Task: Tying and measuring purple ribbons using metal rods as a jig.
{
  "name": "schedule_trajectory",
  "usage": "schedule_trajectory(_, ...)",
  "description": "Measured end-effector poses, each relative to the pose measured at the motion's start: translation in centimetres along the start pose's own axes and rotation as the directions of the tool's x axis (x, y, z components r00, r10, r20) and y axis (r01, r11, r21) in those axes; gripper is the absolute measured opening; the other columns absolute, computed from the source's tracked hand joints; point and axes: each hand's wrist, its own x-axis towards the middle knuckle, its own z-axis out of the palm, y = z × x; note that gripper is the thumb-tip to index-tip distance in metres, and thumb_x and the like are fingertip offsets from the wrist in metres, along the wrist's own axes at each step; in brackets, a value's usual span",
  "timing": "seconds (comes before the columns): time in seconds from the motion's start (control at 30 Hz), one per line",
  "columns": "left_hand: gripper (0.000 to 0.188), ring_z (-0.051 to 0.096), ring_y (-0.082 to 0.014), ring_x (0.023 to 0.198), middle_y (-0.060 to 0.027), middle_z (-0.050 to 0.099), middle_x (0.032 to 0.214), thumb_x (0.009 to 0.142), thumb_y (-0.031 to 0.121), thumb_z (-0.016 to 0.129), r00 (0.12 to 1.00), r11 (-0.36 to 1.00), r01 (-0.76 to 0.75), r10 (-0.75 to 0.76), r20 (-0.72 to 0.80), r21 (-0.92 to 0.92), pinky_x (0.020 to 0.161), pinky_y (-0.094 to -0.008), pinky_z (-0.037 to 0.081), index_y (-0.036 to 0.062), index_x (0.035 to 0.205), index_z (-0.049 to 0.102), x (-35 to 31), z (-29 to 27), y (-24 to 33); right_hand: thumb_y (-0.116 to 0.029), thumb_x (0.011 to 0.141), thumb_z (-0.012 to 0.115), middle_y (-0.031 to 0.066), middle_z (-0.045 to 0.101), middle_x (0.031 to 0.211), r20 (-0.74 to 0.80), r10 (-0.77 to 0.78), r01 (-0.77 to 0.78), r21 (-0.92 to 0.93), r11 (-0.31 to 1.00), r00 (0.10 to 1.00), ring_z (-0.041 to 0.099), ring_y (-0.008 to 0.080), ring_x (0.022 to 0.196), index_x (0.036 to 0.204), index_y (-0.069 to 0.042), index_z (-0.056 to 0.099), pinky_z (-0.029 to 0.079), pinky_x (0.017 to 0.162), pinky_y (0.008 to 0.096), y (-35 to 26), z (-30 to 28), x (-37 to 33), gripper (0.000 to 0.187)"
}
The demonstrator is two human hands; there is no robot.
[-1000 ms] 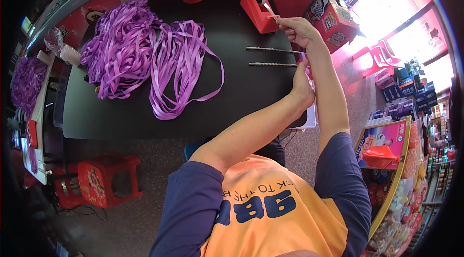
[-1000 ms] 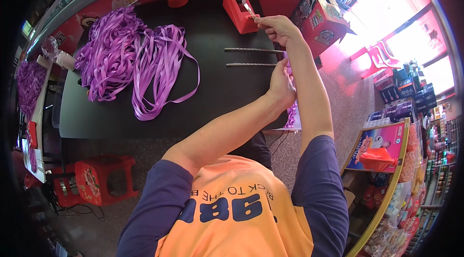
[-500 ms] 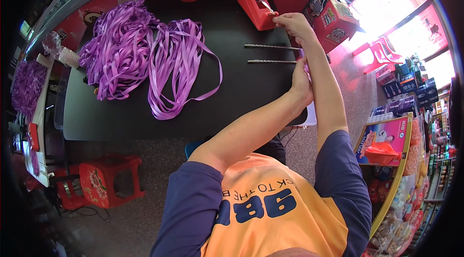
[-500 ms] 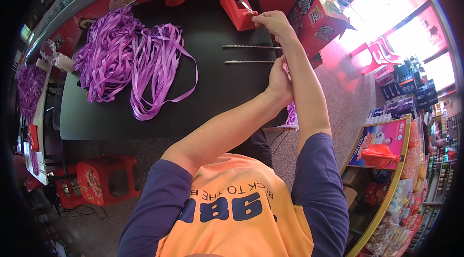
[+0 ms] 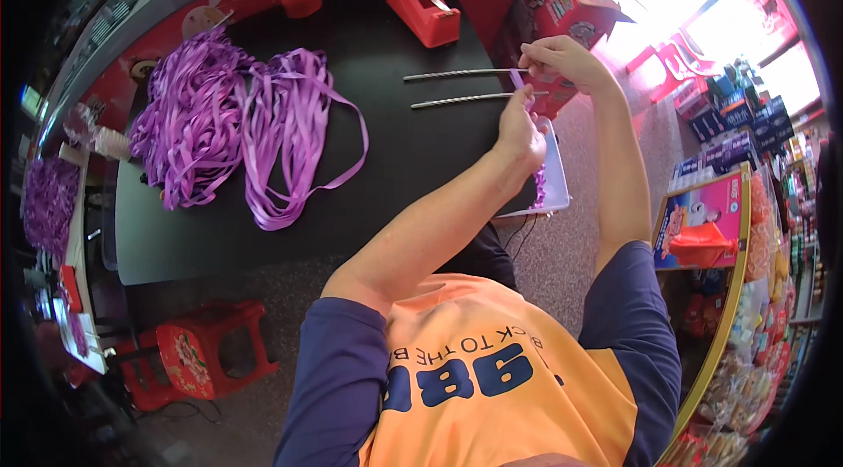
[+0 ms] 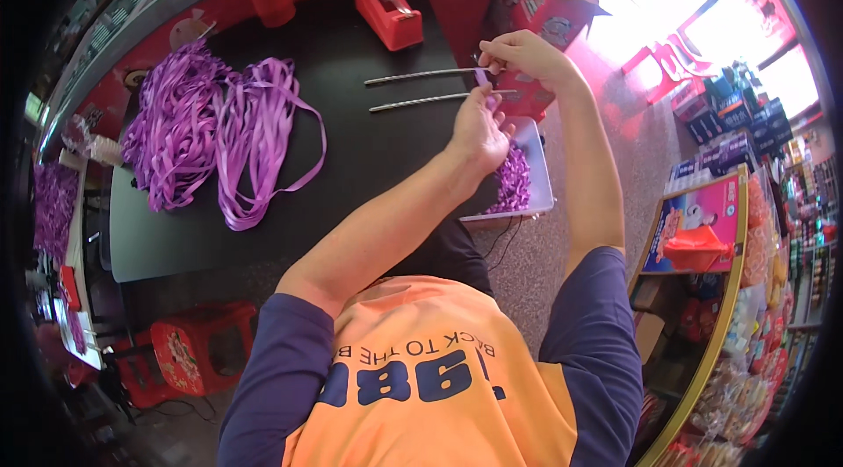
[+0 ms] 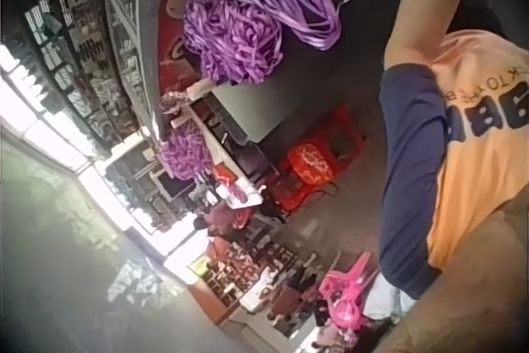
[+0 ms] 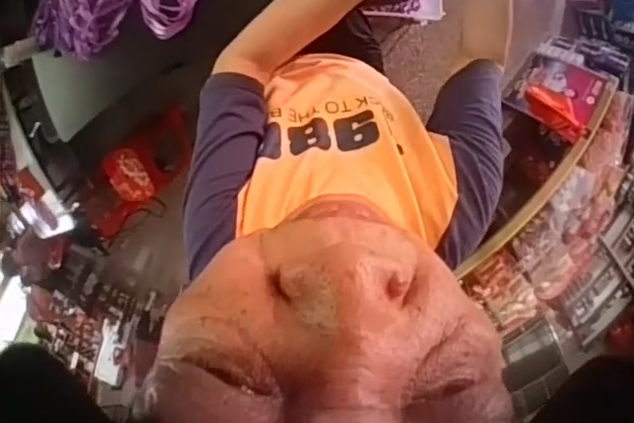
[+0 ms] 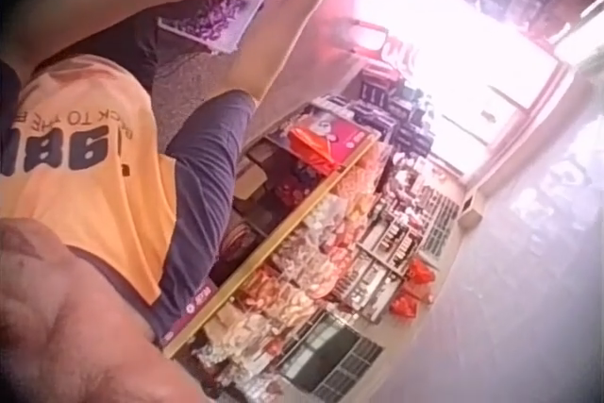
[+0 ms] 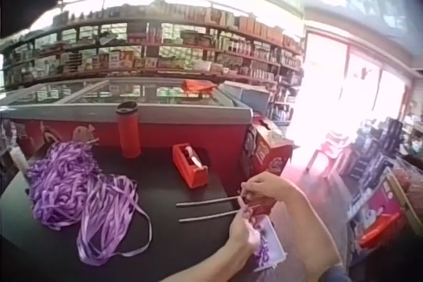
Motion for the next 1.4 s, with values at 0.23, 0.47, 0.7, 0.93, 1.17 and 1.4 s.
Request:
schedule_trajectory(0.23,0.024,0.04,-0.0148,0.093,0.0022,0.051,0.097,0.077,0.02,0.07,0.997,0.979,0.0,-0.015,0.072,0.201,0.09,-0.0355,0.028,0.0179,0.093,0.052,-0.9,0.2,0.2,-0.038,0.091,0.054,0.0003,0.06,0.068,0.001,0.069,-0.069,-0.115,0.991,0.998,0.055,0.0065,0.063,0.082,-0.002,0.067,0.045,0.059,0.0204,3.0,-1.5,-4.6,0.04)
schedule_trajectory(0.47,0.017,0.041,-0.0075,0.081,0.0072,0.051,0.086,0.082,0.019,0.068,0.997,0.939,-0.018,-0.008,0.073,0.345,0.082,-0.0326,0.029,0.0206,0.091,0.053,-1.3,0.2,0.7,-0.037,0.091,0.054,0.001,0.06,0.065,0.009,-0.018,0.018,-0.014,1.0,1.0,0.054,0.0073,0.061,0.08,-0.001,0.067,0.043,0.058,0.0204,3.0,-0.1,-6.0,0.04)
schedule_trajectory(0.7,0.01,0.042,-0.0083,0.08,0.0061,0.051,0.085,0.083,0.016,0.065,0.998,0.939,-0.036,0.015,0.064,0.343,0.082,-0.0327,0.031,0.0195,0.085,0.057,-1.3,-0.1,0.7,-0.037,0.091,0.055,0.0018,0.062,0.069,-0.05,-0.071,0.071,-0.005,0.997,0.996,0.056,0.0069,0.064,0.085,0.0,0.069,0.043,0.058,0.0206,5.2,0.4,-6.4,0.04)
schedule_trajectory(0.93,0.01,0.043,-0.0083,0.078,0.0057,0.05,0.082,0.083,0.014,0.065,0.999,0.926,-0.034,0.022,0.036,0.375,0.082,-0.0325,0.032,0.019,0.086,0.057,-1.1,-0.3,0.9,-0.034,0.09,0.057,0.0039,0.065,0.078,-0.123,0.102,-0.061,0.298,0.953,0.987,0.057,0.0074,0.067,0.092,-0.002,0.069,0.046,0.062,0.0193,5.9,1.1,-7.4,0.034)
schedule_trajectory(1.17,0.012,0.044,-0.0086,0.078,0.006,0.052,0.084,0.082,0.013,0.066,0.999,0.92,-0.022,0.005,0.042,0.391,0.08,-0.0323,0.034,0.0183,0.088,0.056,-1.0,-0.4,0.7,-0.035,0.091,0.054,0.0053,0.065,0.1,-0.389,0.162,0.158,0.671,0.725,0.907,0.059,0.0066,0.073,0.109,-0.005,0.064,0.046,0.063,0.0186,11.4,1.8,-7.3,0.035)
schedule_trajectory(1.4,0.012,0.045,-0.0098,0.079,0.0055,0.053,0.085,0.083,0.013,0.065,0.999,0.92,-0.018,-0.001,0.05,0.391,0.079,-0.0315,0.035,0.0176,0.091,0.058,-0.5,-0.6,1.1,-0.016,0.081,0.068,0.0054,0.064,0.103,-0.467,-0.184,0.375,0.357,0.856,0.865,0.058,0.0112,0.095,0.1,0.0,0.066,0.044,0.086,0.026,9.8,5.0,-8.2,0.025)
